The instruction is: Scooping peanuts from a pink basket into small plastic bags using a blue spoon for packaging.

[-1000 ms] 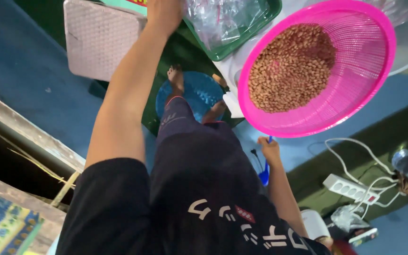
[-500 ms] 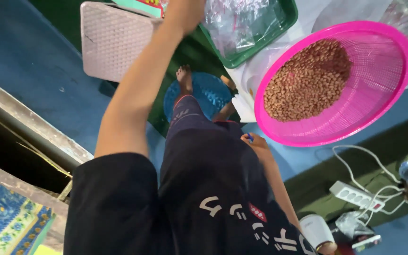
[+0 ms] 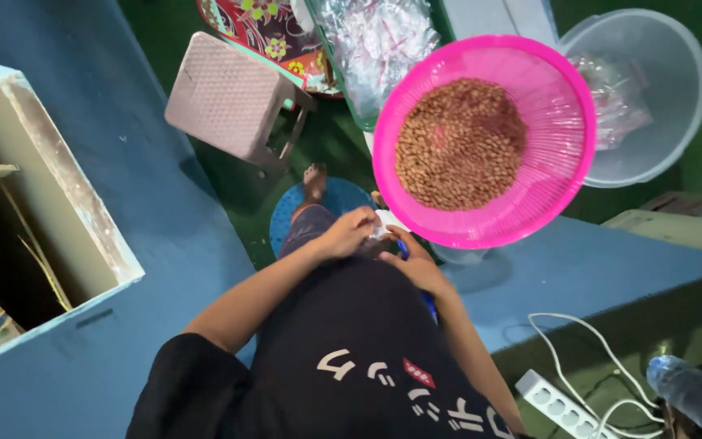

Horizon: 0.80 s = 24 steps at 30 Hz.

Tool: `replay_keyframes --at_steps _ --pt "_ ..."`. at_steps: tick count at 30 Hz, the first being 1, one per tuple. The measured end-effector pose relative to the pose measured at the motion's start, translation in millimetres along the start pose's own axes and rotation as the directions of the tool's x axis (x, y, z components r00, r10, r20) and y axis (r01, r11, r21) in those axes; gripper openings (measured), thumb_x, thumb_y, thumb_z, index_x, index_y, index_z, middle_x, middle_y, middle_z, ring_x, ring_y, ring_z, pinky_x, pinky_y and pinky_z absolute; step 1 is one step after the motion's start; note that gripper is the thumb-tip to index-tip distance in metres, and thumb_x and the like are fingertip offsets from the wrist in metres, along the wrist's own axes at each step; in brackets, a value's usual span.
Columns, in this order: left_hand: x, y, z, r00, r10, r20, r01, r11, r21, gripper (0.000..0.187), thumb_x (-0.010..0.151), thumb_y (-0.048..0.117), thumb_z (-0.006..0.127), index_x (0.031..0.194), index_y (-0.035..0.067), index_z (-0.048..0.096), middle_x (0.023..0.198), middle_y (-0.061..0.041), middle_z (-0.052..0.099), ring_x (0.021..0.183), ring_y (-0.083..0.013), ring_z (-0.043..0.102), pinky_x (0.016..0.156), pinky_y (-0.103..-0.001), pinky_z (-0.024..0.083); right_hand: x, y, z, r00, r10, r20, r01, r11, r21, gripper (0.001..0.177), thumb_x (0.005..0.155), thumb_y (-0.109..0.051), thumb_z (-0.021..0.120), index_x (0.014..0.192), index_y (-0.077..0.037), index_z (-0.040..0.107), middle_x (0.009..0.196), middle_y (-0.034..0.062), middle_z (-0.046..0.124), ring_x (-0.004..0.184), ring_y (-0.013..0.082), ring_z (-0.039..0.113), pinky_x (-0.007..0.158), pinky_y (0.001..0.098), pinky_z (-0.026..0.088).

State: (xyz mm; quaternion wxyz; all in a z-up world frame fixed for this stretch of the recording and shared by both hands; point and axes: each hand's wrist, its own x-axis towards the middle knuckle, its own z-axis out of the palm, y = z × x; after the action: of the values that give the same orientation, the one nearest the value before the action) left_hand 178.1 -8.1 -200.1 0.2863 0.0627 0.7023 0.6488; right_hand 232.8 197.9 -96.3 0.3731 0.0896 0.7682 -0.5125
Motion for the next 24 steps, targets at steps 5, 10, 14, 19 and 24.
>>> replay_keyframes --at_steps 5,10,14,19,24 --pt "-26 43 25 0.979 -0.163 0.122 0.137 0.971 0.196 0.042 0.090 0.044 0.077 0.122 0.021 0.063 0.098 -0.014 0.071 0.095 -0.0329 0.070 0.081 -0.043 0.054 14 41 13 0.983 0.047 -0.179 -0.010 0.979 0.202 0.028 0.089 -0.045 0.080 0.102 -0.021 0.080 0.085 0.0067 0.073 0.080 0.0191 0.069 0.074 0.0363 0.057" --pt "-20 24 27 0.969 -0.222 0.110 0.202 0.965 0.168 0.049 0.087 0.044 0.078 0.129 0.023 0.062 0.112 -0.018 0.070 0.106 -0.0333 0.070 0.090 -0.041 0.055 14 48 7 0.971 -0.008 -0.241 0.045 0.988 0.148 0.022 0.091 -0.038 0.077 0.100 -0.019 0.078 0.087 0.0096 0.075 0.086 0.0237 0.071 0.076 0.0387 0.057" --pt "-5 14 -2 0.978 -0.163 0.131 0.153 0.984 0.089 0.024 0.096 0.028 0.068 0.114 0.012 0.068 0.089 -0.014 0.076 0.072 -0.0203 0.077 0.068 -0.032 0.061 17 39 15 0.941 0.069 -0.330 -0.060 0.997 0.038 0.016 0.091 -0.036 0.076 0.097 -0.022 0.077 0.095 0.0094 0.078 0.099 0.0317 0.073 0.084 0.0427 0.057" --pt "6 36 -58 0.986 -0.063 0.151 0.003 0.930 0.367 0.028 0.091 0.040 0.074 0.101 0.014 0.077 0.097 -0.012 0.075 0.091 -0.0330 0.073 0.080 -0.041 0.058 42 25 38 0.918 0.079 -0.389 -0.102 0.994 -0.040 0.018 0.088 -0.028 0.075 0.106 -0.026 0.075 0.100 0.0105 0.078 0.100 0.0334 0.073 0.086 0.0443 0.057" --pt "9 25 -111 0.990 0.002 0.142 -0.066 0.894 0.443 0.018 0.090 0.027 0.073 0.100 0.014 0.079 0.088 -0.010 0.073 0.084 -0.0298 0.073 0.080 -0.039 0.060 67 -18 69 0.882 0.105 -0.458 -0.202 0.965 -0.168 0.049 0.084 -0.036 0.080 0.127 -0.023 0.059 0.119 0.0151 0.074 0.120 0.0375 0.066 0.102 0.0507 0.052"
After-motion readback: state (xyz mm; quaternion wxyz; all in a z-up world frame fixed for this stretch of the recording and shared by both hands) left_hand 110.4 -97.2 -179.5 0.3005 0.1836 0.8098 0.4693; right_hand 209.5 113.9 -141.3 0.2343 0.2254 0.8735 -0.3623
